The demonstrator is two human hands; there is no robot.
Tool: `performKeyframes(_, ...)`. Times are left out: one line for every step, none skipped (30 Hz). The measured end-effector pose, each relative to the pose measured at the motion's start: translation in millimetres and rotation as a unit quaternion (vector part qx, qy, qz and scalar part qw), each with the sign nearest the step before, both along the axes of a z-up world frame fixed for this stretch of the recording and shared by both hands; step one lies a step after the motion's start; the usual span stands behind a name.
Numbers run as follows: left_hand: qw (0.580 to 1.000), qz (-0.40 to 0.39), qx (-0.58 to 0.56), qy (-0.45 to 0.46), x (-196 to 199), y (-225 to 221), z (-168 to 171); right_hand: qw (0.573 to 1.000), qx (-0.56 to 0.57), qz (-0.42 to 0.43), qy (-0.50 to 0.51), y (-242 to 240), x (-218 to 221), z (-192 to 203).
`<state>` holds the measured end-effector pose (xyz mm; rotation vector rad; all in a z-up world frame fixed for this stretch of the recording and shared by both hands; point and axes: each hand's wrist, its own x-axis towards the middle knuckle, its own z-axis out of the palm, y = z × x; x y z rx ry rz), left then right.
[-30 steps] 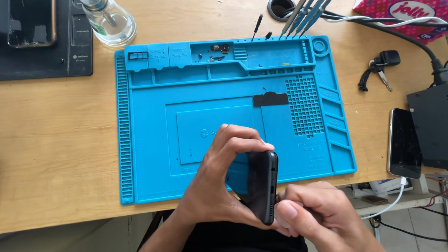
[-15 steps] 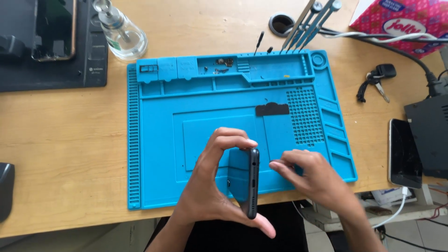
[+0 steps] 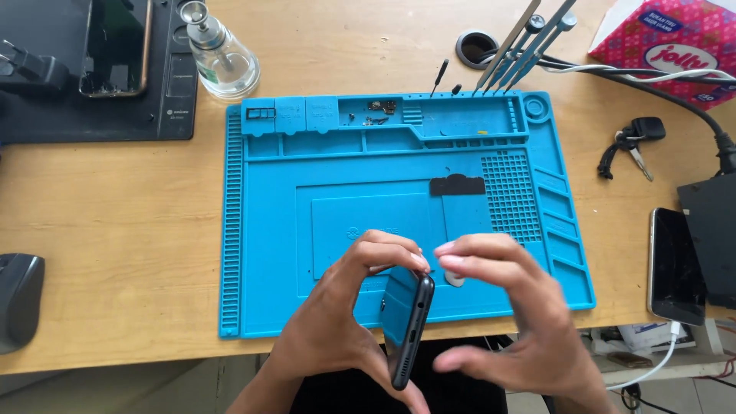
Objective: Using a plastic prying tool to carefully remove the back cover of a smartphone for repair.
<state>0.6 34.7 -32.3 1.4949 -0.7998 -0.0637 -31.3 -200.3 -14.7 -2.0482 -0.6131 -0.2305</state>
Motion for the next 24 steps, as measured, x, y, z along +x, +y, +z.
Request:
performKeyframes(1.000, -0.011, 0.008, 0.006, 0, 1, 0, 0.999, 0.020, 0.024, -0.014, 4, 0, -3)
performKeyframes(1.000, -0.023, 0.016, 0.012, 1, 2, 0, 0.998, 0.041, 0.048, -0.028, 9, 0, -6)
performKeyframes(1.000, -0.019, 0.017, 0.013, 1, 3, 0, 0.997, 0.041, 0.051, -0.027, 10, -1, -9)
performKeyframes(0.999, -0.023, 0.016, 0.017, 1, 3, 0, 0.998, 0.032, 0.040, -0.031, 10, -1, -13)
performKeyframes(0.999, -0.029, 0.014, 0.023, 1, 3, 0, 0.999, 0.023, 0.027, -0.033, 11, -3, -16)
performKeyframes(0.999, -0.027, 0.013, 0.025, -1, 4, 0, 0.999, 0.022, 0.029, -0.031, 11, -3, -17)
performKeyframes(1.000, -0.021, 0.017, 0.016, -1, 4, 0, 0.999, 0.026, 0.039, -0.027, 11, -2, -17)
performKeyframes(1.000, -0.014, 0.022, 0.007, -2, 4, 0, 0.998, 0.030, 0.049, -0.023, 11, -2, -18)
performKeyframes(1.000, -0.013, 0.021, 0.008, -2, 3, 1, 0.998, 0.030, 0.051, -0.022, 12, 0, -19)
performKeyframes(1.000, -0.017, 0.020, 0.003, -1, 2, 2, 0.998, 0.042, 0.055, -0.014, 12, 1, -20)
performKeyframes(1.000, -0.022, 0.019, -0.002, -1, 1, 3, 0.997, 0.054, 0.058, -0.006, 13, 2, -21)
performKeyframes(1.000, -0.021, 0.019, -0.001, -2, 0, 4, 0.997, 0.054, 0.058, -0.005, 12, 3, -21)
performKeyframes(1.000, -0.016, 0.018, -0.005, -2, -2, 4, 0.994, 0.079, 0.069, 0.027, 10, 5, -21)
performKeyframes(1.000, -0.010, 0.017, -0.008, -2, -4, 4, 0.990, 0.104, 0.079, 0.058, 9, 7, -21)
performKeyframes(1.000, -0.009, 0.017, -0.008, -3, -4, 3, 0.990, 0.104, 0.080, 0.059, 9, 10, -17)
performKeyframes(1.000, -0.015, 0.024, -0.003, -4, -4, 1, 0.990, 0.089, 0.090, 0.063, 9, 13, -12)
performKeyframes(0.999, -0.021, 0.030, 0.000, -4, -4, 0, 0.990, 0.073, 0.098, 0.065, 9, 16, -7)
performKeyframes(0.999, -0.021, 0.029, 0.000, -3, -5, 0, 0.990, 0.072, 0.098, 0.065, 9, 17, -6)
performKeyframes(0.999, -0.019, 0.033, -0.003, -3, -6, -1, 0.989, 0.073, 0.106, 0.071, 8, 19, -6)
performKeyframes(0.999, -0.017, 0.037, -0.007, -2, -7, -1, 0.988, 0.074, 0.113, 0.078, 8, 20, -5)
performKeyframes(0.999, -0.016, 0.037, -0.005, -2, -6, -1, 0.988, 0.074, 0.114, 0.079, 8, 21, -5)
performKeyframes(0.999, -0.017, 0.037, -0.014, -1, -6, -2, 0.987, 0.073, 0.125, 0.072, 8, 22, -5)
performKeyframes(0.999, -0.019, 0.037, -0.022, -1, -7, -2, 0.986, 0.071, 0.135, 0.066, 7, 22, -6)
performKeyframes(0.999, -0.019, 0.038, -0.019, -2, -6, -1, 0.986, 0.072, 0.134, 0.069, 8, 22, -5)
